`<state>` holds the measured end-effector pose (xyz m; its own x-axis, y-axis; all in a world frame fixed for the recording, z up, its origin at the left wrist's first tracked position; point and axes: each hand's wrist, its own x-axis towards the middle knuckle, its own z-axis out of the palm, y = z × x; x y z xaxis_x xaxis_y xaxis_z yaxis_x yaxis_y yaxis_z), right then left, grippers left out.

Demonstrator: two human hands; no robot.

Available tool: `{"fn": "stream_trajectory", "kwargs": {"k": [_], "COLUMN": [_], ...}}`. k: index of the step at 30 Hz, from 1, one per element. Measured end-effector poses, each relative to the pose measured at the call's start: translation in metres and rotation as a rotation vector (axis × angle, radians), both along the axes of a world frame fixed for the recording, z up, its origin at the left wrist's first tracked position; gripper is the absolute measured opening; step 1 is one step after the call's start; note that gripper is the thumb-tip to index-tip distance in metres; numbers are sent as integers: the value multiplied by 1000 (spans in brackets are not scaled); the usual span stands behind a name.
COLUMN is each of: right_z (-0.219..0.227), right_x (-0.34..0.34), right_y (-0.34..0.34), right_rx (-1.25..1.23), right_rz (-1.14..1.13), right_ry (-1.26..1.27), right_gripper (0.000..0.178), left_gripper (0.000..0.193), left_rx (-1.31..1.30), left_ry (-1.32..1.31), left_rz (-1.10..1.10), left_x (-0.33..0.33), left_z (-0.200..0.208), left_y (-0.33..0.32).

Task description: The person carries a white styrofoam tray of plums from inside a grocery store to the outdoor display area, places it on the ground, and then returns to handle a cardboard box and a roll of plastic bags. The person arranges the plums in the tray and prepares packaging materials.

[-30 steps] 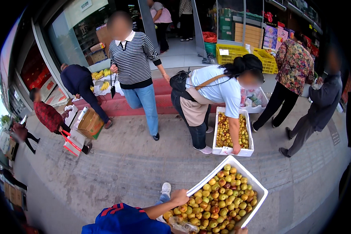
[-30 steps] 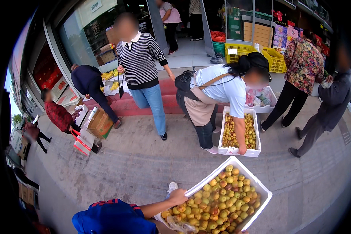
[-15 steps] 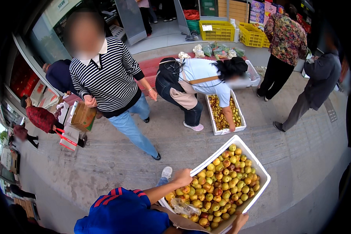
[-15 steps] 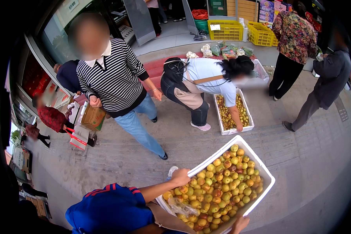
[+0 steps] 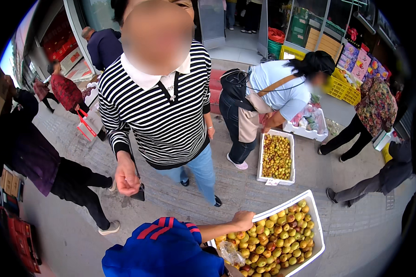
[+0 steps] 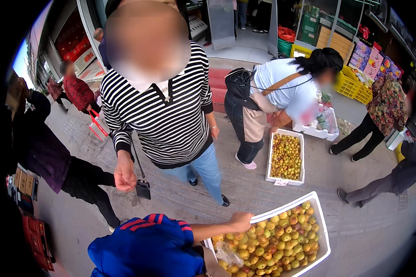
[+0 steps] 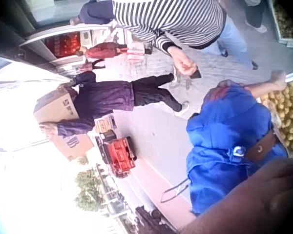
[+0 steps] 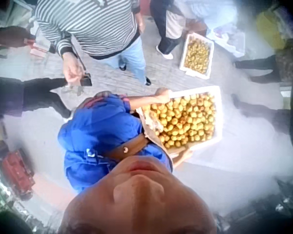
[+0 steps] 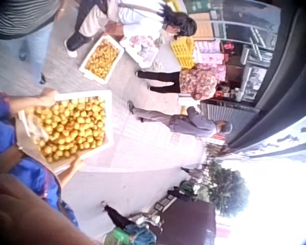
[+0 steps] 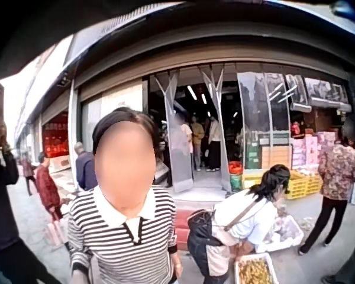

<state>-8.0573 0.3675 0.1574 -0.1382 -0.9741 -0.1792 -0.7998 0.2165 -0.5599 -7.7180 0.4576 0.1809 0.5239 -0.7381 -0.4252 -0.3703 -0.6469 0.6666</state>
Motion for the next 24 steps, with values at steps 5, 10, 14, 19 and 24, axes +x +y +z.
{"fn": "stream_trajectory", "kwargs": {"k": [5,10,14,19,24], "right_z": [-35,-30,28,33,21], "right_x": [-13,-6,29,1,-9], "right_y": [-99,-194,-233,-363,-405], "right_rx": [-45,25,45,13,-28], "right_rz": [-107,11,-34,133,165], "right_ry": [-301,-224,-42,-174,-136], "right_gripper": [28,34,30,35,31], "left_gripper": [21,24,28,34,28], "left_rx": [-72,-77,-47,-75,-95], "left_ry": [32,16,24,10,-49], "left_rz": [73,177,203,258,291], "left_x": [-4,-5,-9,-28,-40], "left_z": [-28,-40,-21,-4,-2], "left_y": [-60,-118,-159,-261,-297]}}
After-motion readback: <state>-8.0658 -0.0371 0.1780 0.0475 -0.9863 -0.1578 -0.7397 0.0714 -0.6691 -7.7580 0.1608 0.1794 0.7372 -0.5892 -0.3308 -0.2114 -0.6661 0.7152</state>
